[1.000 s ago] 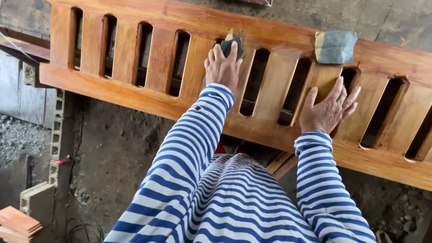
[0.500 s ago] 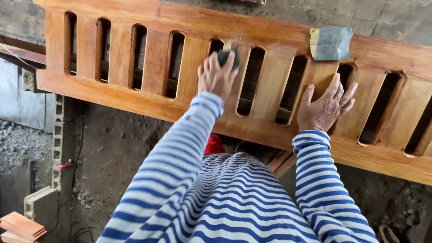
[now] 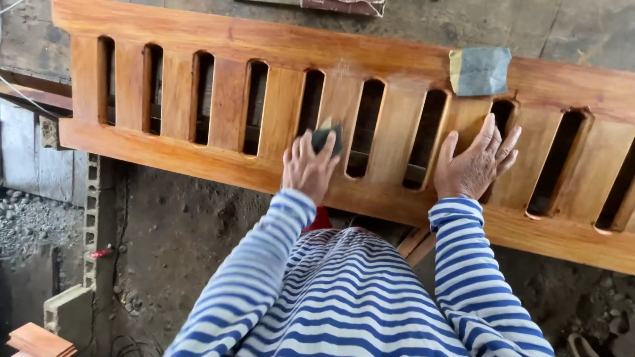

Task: The person sands a long wooden board with multiple rectangular cutouts using a sanding block. They work systematically along the length of the board, smoothing the flat surfaces and the edges of the cutouts. The person switches between two different sanding blocks during the process.

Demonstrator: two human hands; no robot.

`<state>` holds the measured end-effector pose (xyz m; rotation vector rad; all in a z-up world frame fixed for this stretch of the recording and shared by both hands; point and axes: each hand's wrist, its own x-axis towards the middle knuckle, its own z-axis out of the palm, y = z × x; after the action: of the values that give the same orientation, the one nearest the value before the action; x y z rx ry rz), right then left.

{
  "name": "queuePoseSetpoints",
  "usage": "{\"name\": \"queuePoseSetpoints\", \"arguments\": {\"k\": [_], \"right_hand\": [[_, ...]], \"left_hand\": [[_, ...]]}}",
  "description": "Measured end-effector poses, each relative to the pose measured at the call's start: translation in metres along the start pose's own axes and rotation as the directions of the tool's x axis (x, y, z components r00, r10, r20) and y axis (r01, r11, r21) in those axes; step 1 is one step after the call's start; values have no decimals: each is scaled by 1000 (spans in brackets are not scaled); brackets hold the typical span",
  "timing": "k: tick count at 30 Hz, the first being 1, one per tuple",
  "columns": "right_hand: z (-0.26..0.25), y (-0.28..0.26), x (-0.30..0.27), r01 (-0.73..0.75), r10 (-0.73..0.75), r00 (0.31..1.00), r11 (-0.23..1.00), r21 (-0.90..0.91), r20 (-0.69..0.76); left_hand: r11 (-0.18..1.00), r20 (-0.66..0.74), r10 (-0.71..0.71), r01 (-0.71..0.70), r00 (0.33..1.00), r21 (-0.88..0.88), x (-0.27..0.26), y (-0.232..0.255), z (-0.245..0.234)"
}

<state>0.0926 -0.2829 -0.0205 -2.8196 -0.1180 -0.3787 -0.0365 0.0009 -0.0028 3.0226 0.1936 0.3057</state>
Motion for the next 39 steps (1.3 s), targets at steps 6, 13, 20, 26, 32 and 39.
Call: {"name": "queuePoseSetpoints", "arguments": {"k": [6,13,20,26,32,39], "right_hand": [[-27,-28,8,-98,86,992,985,140,90],[-25,-26,9,-66,60,997,990,126,52],[-31,-30,10,-98,85,991,986,134,100],[-28,-28,7,-110,94,990,983,145,107],[-14,-14,4,-68,65,997,995,77,43],[-10,-12,3,-48,48,998,999,8,41]], "left_hand": [[968,224,-237,248,945,-21,120,-5,31],[989,127,-113,124,986,-84,-13,16,-21],[992,184,-109,119,977,-47,60,11,3],[979,199,-189,201,961,-40,81,9,18],[999,201,-41,46,979,-20,-33,8,-19],[997,101,-65,69,993,-36,85,-7,29]]}}
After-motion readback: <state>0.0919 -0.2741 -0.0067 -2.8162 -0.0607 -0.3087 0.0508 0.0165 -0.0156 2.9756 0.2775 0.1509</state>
